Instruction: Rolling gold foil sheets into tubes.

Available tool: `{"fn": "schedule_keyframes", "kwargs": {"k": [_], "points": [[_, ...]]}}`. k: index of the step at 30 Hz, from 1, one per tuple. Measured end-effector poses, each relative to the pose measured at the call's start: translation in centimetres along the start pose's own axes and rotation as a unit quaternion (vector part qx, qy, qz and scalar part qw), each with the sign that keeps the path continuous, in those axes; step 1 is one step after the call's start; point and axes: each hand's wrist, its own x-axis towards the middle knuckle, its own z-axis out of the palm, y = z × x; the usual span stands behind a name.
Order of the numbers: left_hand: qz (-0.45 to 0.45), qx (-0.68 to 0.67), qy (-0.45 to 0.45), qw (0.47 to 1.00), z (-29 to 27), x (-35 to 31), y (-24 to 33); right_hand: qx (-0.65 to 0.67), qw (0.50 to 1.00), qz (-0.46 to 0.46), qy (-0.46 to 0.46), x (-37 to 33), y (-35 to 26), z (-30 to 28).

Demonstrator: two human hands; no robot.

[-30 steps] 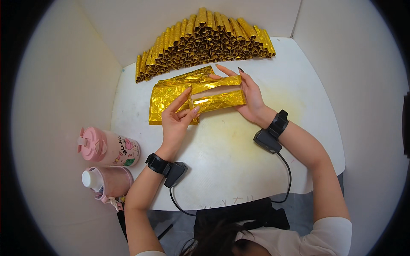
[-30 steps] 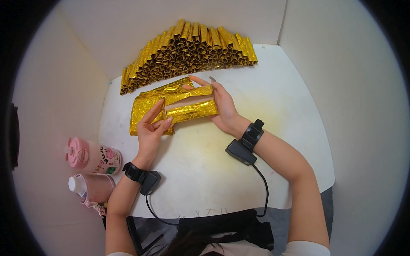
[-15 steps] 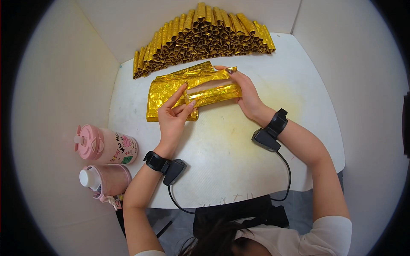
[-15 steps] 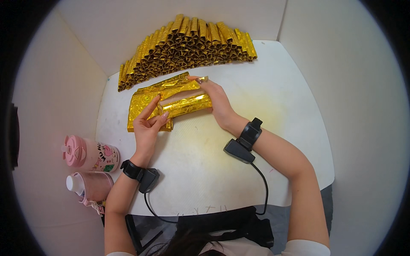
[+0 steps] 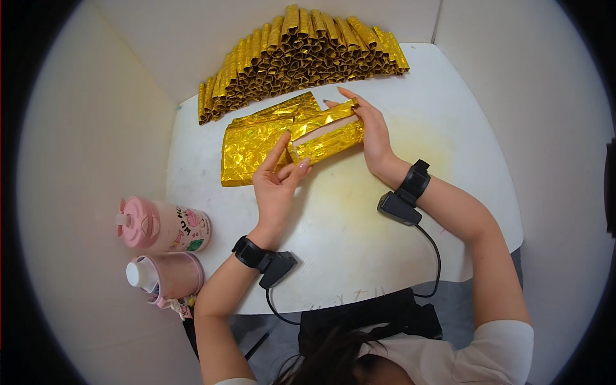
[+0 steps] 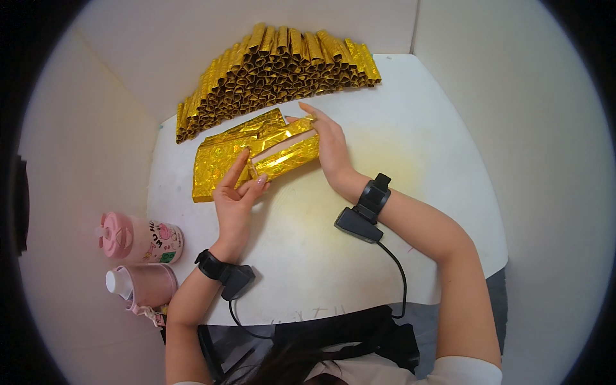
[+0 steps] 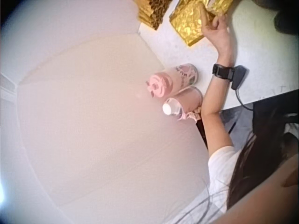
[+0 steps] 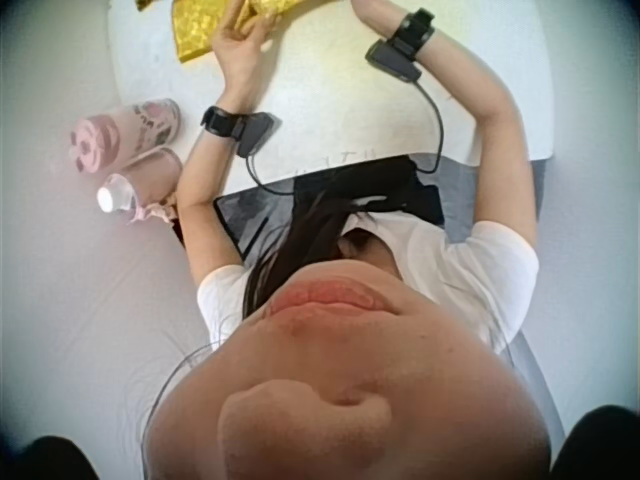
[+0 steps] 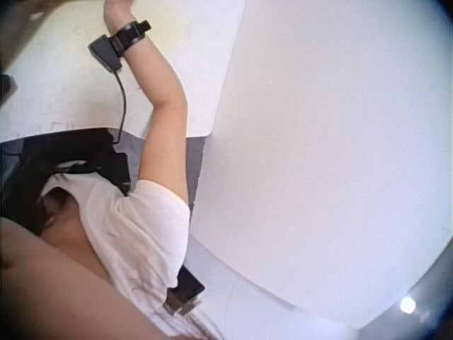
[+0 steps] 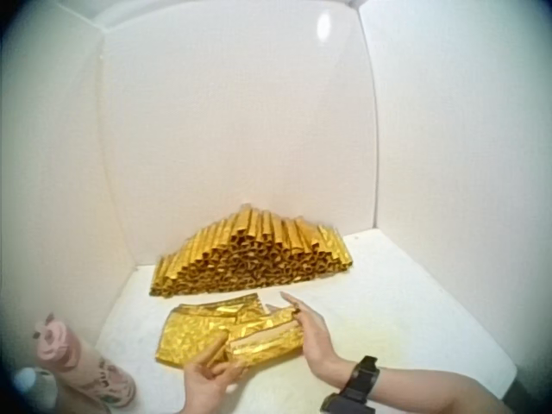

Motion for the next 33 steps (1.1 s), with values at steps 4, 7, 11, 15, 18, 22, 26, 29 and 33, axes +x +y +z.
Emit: {"fn": "schedule_keyframes", "kwargs": {"k": [4,7,11,15,18,22,26,29,33], "points": [[-0.003,0.017,0.001,1.000,0.4,-0.4,0.0,0.027,0.997,0.005,0.070,-0.2,0.0,0.2],[-0.015,0.020,0.011,1.000,0.3,-0.3,0.2,0.005,0.995,-0.006,0.099,-0.5,-0.3,0.5],[-0.040,-0.031,0.032,0.998,0.2,-0.1,0.2,-0.042,0.988,-0.033,0.145,-0.7,-0.2,0.5],[-0.003,-0.005,0.038,0.999,1.1,0.0,-0.3,-0.024,0.984,-0.060,0.169,-0.5,0.3,0.7],[0.021,-0.004,0.047,0.999,1.6,0.1,-0.6,-0.070,0.980,-0.073,0.172,-0.5,0.2,0.7],[0.017,-0.011,0.054,0.998,1.0,0.3,-0.4,-0.075,0.987,-0.017,0.143,-0.8,-0.7,1.0],[-0.052,0.029,0.045,0.997,-0.1,1.4,0.0,-0.003,0.996,0.011,0.083,-0.8,-1.5,1.2],[-0.018,-0.054,0.093,0.994,-0.6,2.3,-0.1,-0.044,0.997,0.027,0.050,-0.7,-1.3,1.4],[-0.011,-0.060,0.084,0.995,-1.7,2.7,-0.4,-0.035,0.999,0.013,0.009,-0.7,-0.7,1.1]]}}
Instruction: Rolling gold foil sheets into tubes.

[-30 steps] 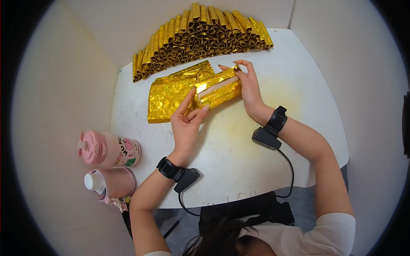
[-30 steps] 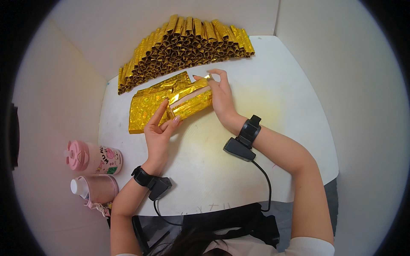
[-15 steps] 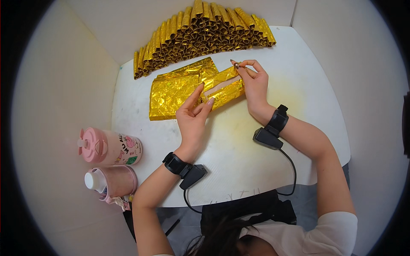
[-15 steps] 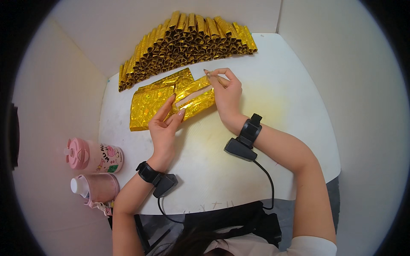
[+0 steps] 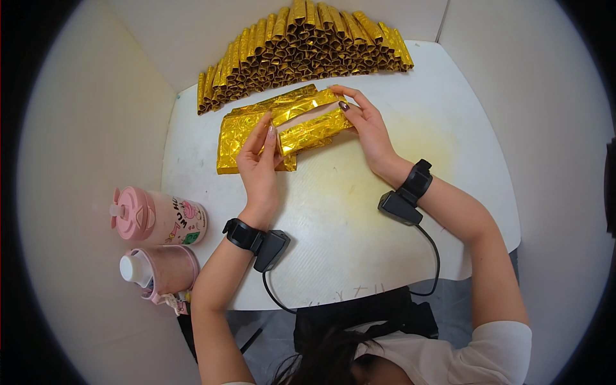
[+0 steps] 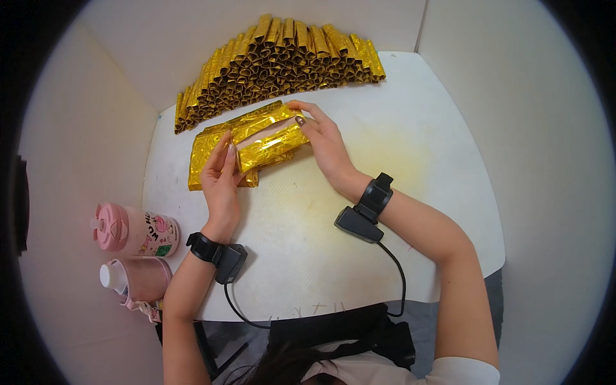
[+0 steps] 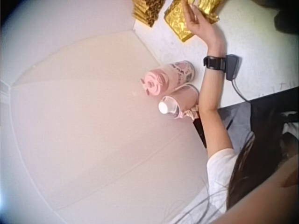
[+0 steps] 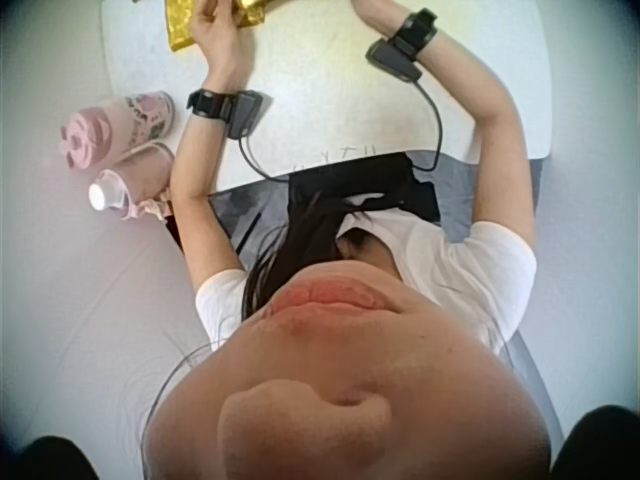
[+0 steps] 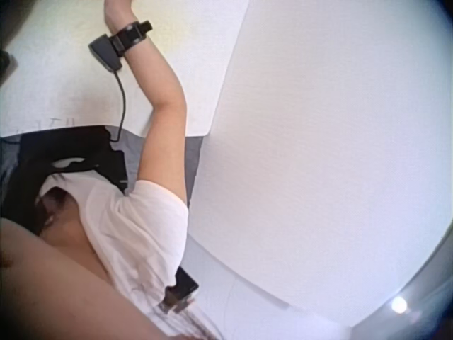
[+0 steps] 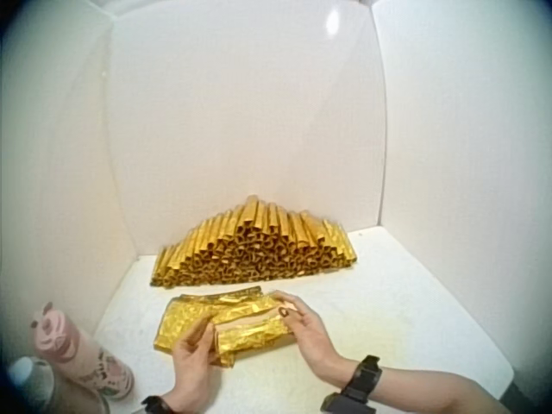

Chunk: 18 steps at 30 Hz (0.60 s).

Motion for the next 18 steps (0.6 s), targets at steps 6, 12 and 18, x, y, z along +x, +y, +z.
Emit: {"fn": "schedule_keyframes", "kwargs": {"k": [6,12,18], "points": [[-0.008,0.027,0.038,0.999,-0.4,0.3,-0.4,-0.028,0.998,0.025,-0.048,0.1,0.9,-0.3],[0.008,0.019,-0.008,1.000,-0.5,0.6,-0.1,-0.123,0.991,-0.006,-0.054,0.3,1.0,-0.4],[0.091,0.065,0.052,0.992,-0.6,0.4,0.1,-0.123,0.990,0.030,-0.067,0.5,0.9,-0.6]]}}
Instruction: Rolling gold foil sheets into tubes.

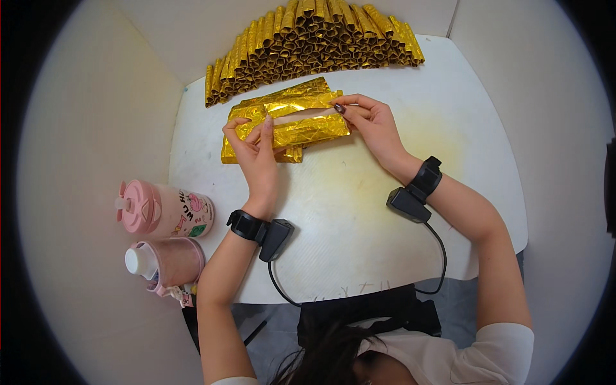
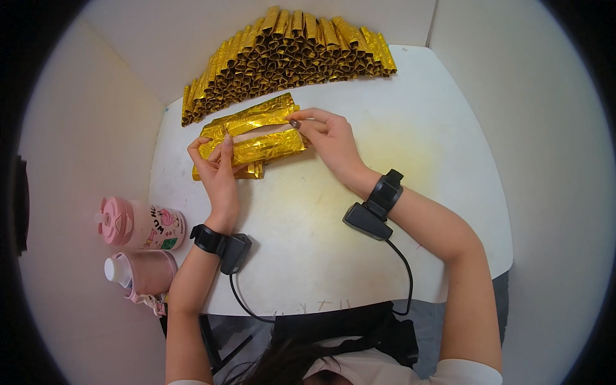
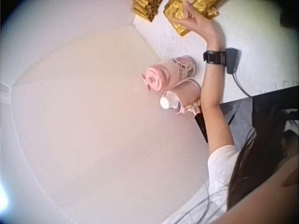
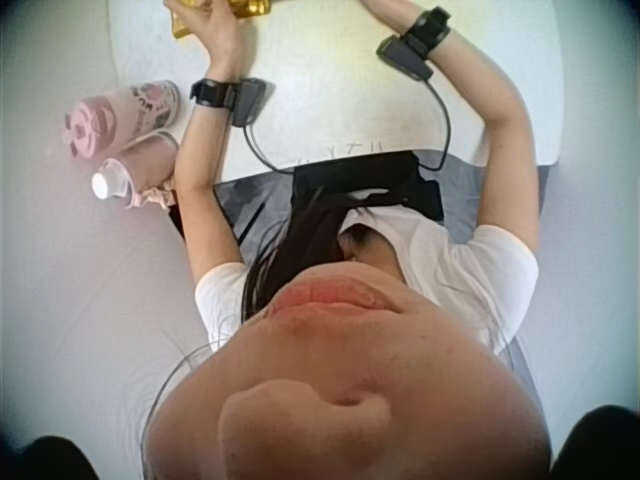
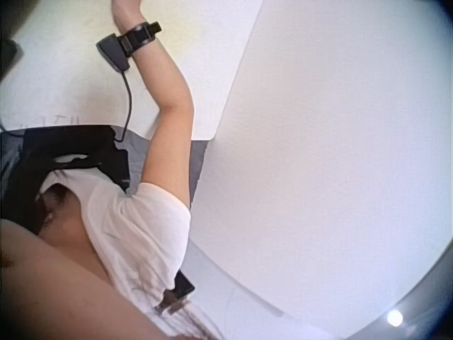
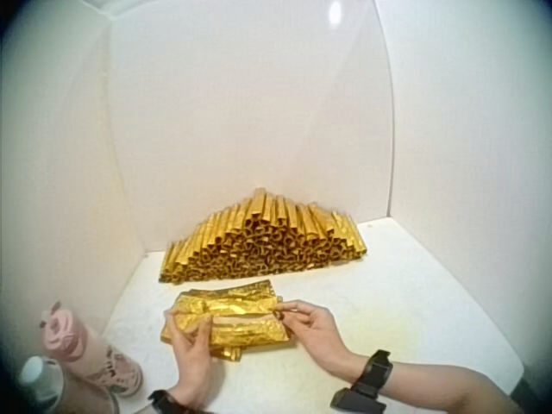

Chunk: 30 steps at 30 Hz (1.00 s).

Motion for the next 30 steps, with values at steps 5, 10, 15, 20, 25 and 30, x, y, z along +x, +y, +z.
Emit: {"fn": "schedule_keyframes", "kwargs": {"k": [5,10,15,20,25,30], "points": [[-0.093,-0.038,-0.021,0.995,-0.5,1.0,-0.2,0.001,0.997,-0.008,0.080,-0.2,0.2,-0.1],[-0.075,-0.020,-0.053,0.996,-1.4,1.2,-0.5,0.065,0.997,0.017,0.043,0.0,0.1,-0.3],[-0.027,-0.016,-0.085,0.996,-1.5,1.0,-0.2,0.076,0.995,0.044,0.037,-0.4,-0.9,-0.3],[-0.053,-0.033,-0.084,0.994,-1.3,0.5,0.8,0.124,0.991,0.037,0.038,-0.6,-1.5,-0.6],[-0.099,-0.060,-0.073,0.991,-1.2,0.7,1.4,0.136,0.988,0.072,0.013,-0.4,-1.3,-1.1],[-0.119,-0.115,-0.069,0.984,-1.4,1.1,0.7,0.140,0.987,0.079,0.008,-0.6,-1.2,-1.1]]}}
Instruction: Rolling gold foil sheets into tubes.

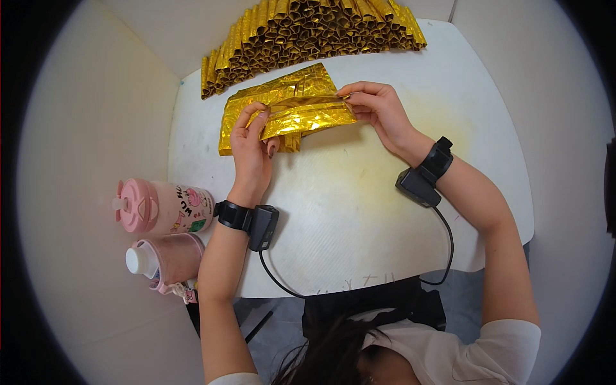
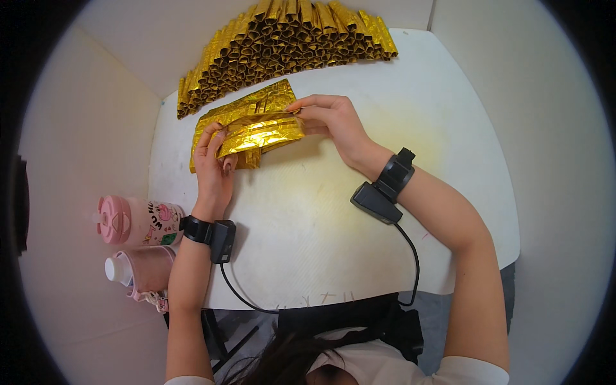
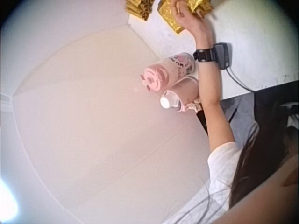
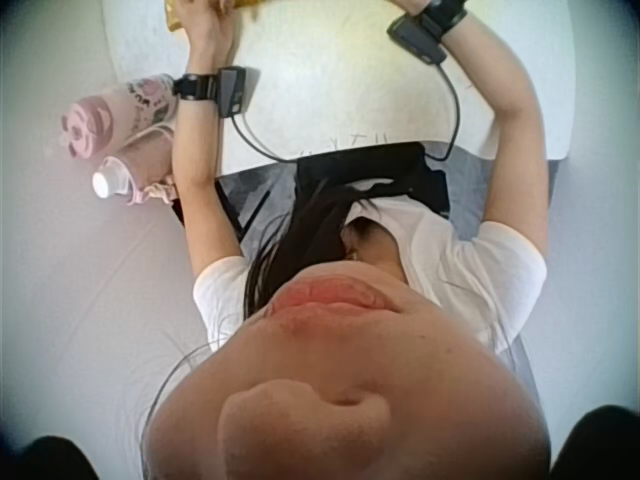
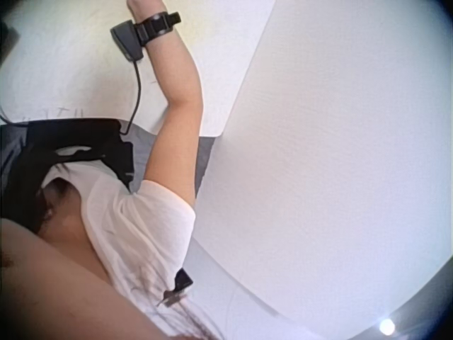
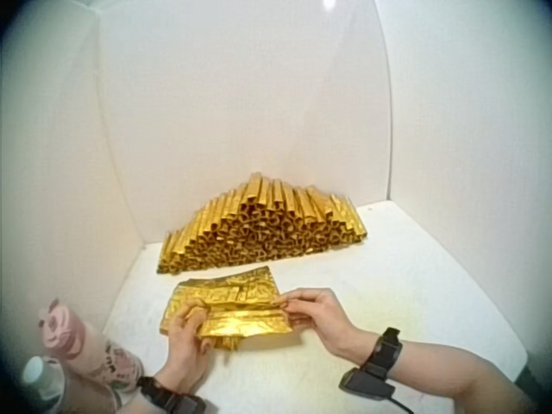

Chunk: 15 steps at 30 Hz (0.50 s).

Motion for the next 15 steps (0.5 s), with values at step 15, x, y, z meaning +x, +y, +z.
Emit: {"fn": "schedule_keyframes", "kwargs": {"k": [15], "points": [[0.028,0.015,-0.032,0.999,0.7,-1.0,0.7,-0.044,0.998,-0.028,-0.021,0.3,0.2,-0.3]]}}
